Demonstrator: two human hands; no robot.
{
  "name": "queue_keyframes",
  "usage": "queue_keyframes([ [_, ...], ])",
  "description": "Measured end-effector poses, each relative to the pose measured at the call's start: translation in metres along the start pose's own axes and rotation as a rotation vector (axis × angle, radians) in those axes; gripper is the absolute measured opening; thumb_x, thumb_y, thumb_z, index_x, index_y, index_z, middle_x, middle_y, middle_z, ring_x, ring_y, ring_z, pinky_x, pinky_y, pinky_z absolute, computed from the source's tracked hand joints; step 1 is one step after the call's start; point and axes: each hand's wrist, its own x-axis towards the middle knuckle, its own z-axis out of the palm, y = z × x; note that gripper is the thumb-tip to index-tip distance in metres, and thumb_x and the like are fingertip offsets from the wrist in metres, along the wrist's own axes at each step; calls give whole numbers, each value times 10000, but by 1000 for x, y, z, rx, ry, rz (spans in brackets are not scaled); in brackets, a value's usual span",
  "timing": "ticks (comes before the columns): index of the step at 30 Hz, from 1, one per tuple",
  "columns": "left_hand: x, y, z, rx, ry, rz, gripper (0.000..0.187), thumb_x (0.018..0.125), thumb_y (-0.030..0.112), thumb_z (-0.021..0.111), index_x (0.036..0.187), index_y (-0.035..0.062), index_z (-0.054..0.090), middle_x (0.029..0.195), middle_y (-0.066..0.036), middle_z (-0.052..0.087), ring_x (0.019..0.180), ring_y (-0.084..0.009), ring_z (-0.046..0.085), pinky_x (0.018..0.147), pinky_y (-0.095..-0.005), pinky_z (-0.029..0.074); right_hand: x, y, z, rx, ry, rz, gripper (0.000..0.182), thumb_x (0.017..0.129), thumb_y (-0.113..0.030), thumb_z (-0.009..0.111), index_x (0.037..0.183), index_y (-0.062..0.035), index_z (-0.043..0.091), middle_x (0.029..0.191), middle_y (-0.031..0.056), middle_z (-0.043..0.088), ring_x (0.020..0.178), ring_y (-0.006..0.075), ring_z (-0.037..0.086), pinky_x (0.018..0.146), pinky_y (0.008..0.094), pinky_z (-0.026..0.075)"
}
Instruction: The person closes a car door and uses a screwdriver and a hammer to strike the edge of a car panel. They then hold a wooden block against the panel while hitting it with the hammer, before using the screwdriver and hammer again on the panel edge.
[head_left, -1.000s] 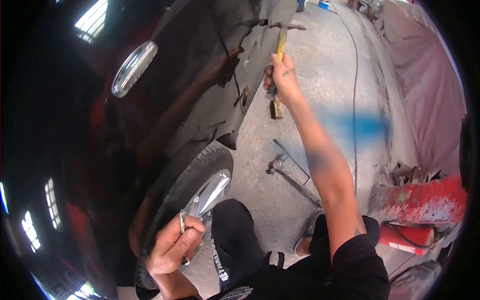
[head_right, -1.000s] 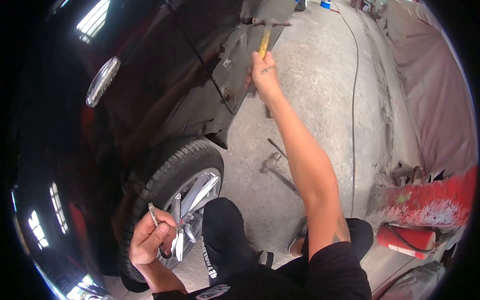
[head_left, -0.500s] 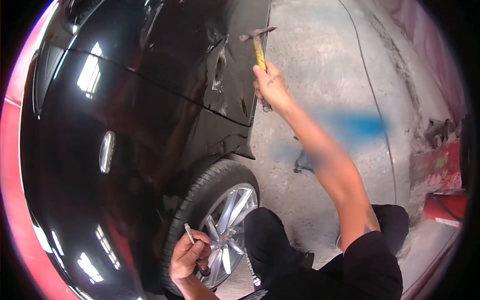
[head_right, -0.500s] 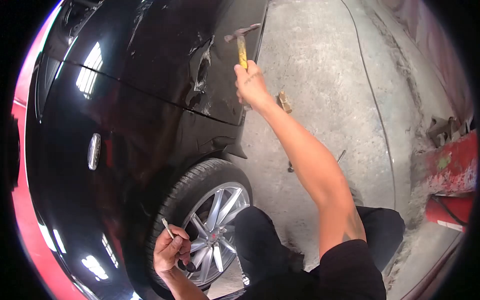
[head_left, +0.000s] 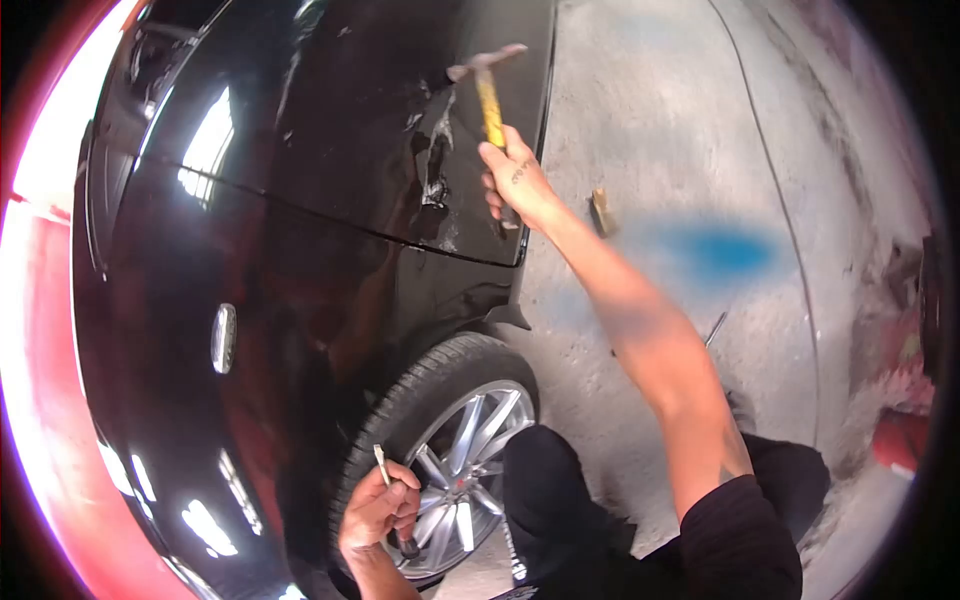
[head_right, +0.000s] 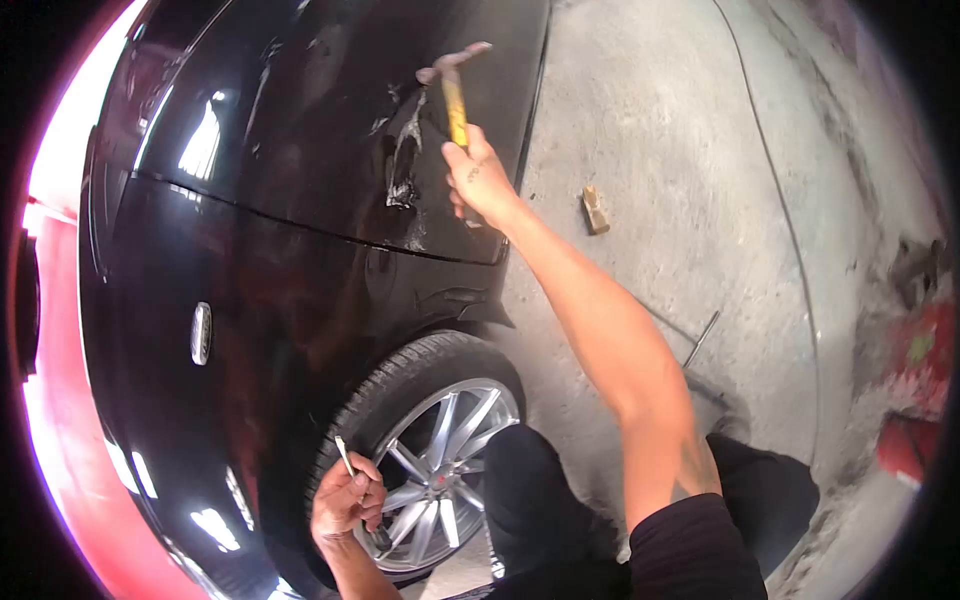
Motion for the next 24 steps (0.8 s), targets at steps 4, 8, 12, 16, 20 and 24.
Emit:
queue_keyframes([
  [4,2,-7,-6,3,-96,134,248,1107,212,549,1179,-23,586,739,-8,480,591,-75,425,476,-246,401,-27,12,-53,-240,107,-16,294,1064,-246,562,1301,-76,524,659,-1,490,466,123,494,394,309,416],
  [8,5,-21,-20,6,-148,234,219,1133,140,477,1229,-30,576,769,10,525,601,-52,439,545,-234,422,-77,90,-180,-759,262,46,393,957,-142,565,1333,-27,588,655,50,565,440,153,527,396,342,434],
  [12,8,-34,-20,-35,-82,365,172,1089,73,543,1179,-46,630,756,-24,590,608,-67,527,574,-225,452,-130,124,-288,-1313,282,515,398,897,-108,549,1247,42,665,682,191,658,491,268,651,429,401,500],
  [16,9,-35,-19,156,183,339,68,966,79,719,977,30,765,852,-66,728,726,-134,700,685,-265,540,-179,177,-375,-1778,196,271,322,877,-86,548,1137,53,677,825,278,712,647,387,722,532,471,563],
  [20,8,-32,-30,230,92,342,112,1003,152,689,1054,80,758,887,-63,751,782,-209,730,726,-310,558,-220,204,-353,-1906,81,279,281,862,-95,600,1106,28,667,1008,307,731,939,456,734,818,538,599],
  [24,9,-34,-33,232,31,375,156,1036,201,653,1097,88,742,873,-69,746,781,-223,728,714,-328,548,-240,236,-325,-1853,55,535,478,865,-118,620,1325,7,579,1119,330,708,1104,470,691,956,521,566],
])
